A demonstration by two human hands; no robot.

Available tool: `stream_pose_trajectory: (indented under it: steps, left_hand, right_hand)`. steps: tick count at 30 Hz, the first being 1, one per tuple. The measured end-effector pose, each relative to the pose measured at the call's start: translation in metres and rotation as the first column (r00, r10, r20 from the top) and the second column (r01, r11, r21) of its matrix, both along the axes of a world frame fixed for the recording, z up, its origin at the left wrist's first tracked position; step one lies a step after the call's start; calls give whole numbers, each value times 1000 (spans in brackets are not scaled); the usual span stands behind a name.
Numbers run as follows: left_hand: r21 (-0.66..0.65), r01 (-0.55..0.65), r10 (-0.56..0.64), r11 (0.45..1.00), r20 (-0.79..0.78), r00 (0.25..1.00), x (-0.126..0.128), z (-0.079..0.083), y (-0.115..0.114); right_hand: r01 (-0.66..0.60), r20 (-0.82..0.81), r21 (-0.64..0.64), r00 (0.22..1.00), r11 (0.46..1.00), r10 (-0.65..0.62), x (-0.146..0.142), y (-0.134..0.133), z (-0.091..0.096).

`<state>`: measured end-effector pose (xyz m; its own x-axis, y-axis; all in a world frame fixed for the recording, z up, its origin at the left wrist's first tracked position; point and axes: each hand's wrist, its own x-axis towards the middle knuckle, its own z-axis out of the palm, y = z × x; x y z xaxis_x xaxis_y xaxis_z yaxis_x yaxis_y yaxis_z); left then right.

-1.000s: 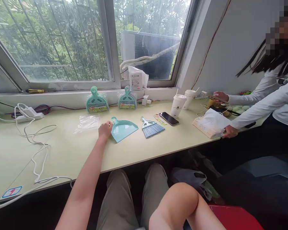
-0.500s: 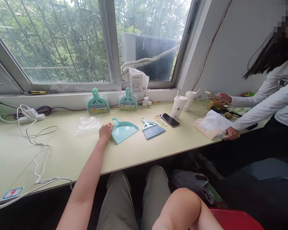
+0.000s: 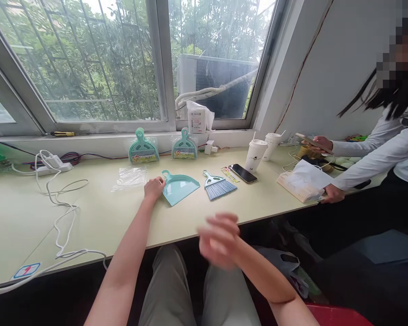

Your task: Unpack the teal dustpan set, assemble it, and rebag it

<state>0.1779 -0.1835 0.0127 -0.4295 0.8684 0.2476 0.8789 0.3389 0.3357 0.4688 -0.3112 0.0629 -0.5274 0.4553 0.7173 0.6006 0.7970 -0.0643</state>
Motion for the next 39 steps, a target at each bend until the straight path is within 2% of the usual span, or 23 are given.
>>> stream_pose_trajectory:
  steps: [2,3,4,5,6,8,11,14,17,22,26,27,28,29,31,32,33,34,35,36,37,39]
  left_hand:
    - [-19,15,-15,1000,0,1000,0,1,0]
    - [-28,23,-23,999,2,1000,1,1,0]
    - [-35,31,-31,999,5,999,1,1,-1]
    - [-39,40,-39,998,8,999,1,1,-1]
    - [-40,48,-48,998,8,999,1,1,-2]
    - [-37,65,-65,997,4,998,1,1,-3]
    - [-27,94,-94,995,-10,996,0,1,-3]
    - [-30,109,-109,994,-13,994,0,1,-4]
    - [-43,104,-104,994,-5,995,1,2,-5]
    - [-61,110,-108,992,38,993,5,4,-2]
    - [-64,226,-218,972,117,969,22,4,-3]
    - [-80,296,-281,952,160,946,29,3,-4]
    - [-105,402,-370,909,236,898,37,3,-5]
    - [-122,533,-469,837,338,816,44,3,-6]
    - [-70,752,-617,655,525,586,55,4,-6]
    - [-3,797,-660,605,558,503,57,6,-6]
    - [71,792,-694,607,533,484,57,8,-5]
    - [144,746,-713,650,454,534,53,10,-4]
    - [219,682,-709,698,345,615,49,12,-4]
    - [280,632,-690,723,232,686,43,14,-3]
    - [311,614,-673,726,135,727,37,16,-3]
    - [276,648,-676,709,8,737,30,16,-3]
  right_hand:
    - [86,10,-48,996,995,-85,-14,67,5]
    - [207,69,-142,978,968,-199,-18,98,6]
    - [335,167,-242,939,911,-301,-21,126,5]
    - [446,318,-340,883,828,-345,-22,151,3]
    - [499,382,-386,852,775,-358,-23,173,0]
    - [557,432,-434,818,708,-379,-22,203,-7]
    - [591,448,-469,800,656,-399,-19,227,-15]
    - [604,461,-508,793,614,-398,-18,234,-19]
    - [603,457,-520,795,605,-399,-17,233,-24]
    - [535,407,-525,841,662,-357,-8,228,-22]
    - [397,315,-578,915,713,-253,-4,223,-11]
    - [355,286,-588,932,727,-224,-6,221,-9]
    - [316,270,-585,944,747,-188,-10,218,-8]
    - [280,270,-571,952,771,-145,-15,214,-8]
    - [227,315,-527,947,819,-60,-26,206,-11]
    - [205,339,-511,940,835,-24,-31,203,-14]
    - [183,351,-502,936,845,5,-34,200,-16]
    - [162,349,-500,937,851,27,-36,198,-18]
    - [144,338,-501,940,853,39,-37,196,-19]
    - [124,324,-500,945,857,52,-37,196,-21]
    - [102,310,-500,948,860,68,-36,196,-21]
    - [51,293,-510,949,858,117,-34,197,-23]
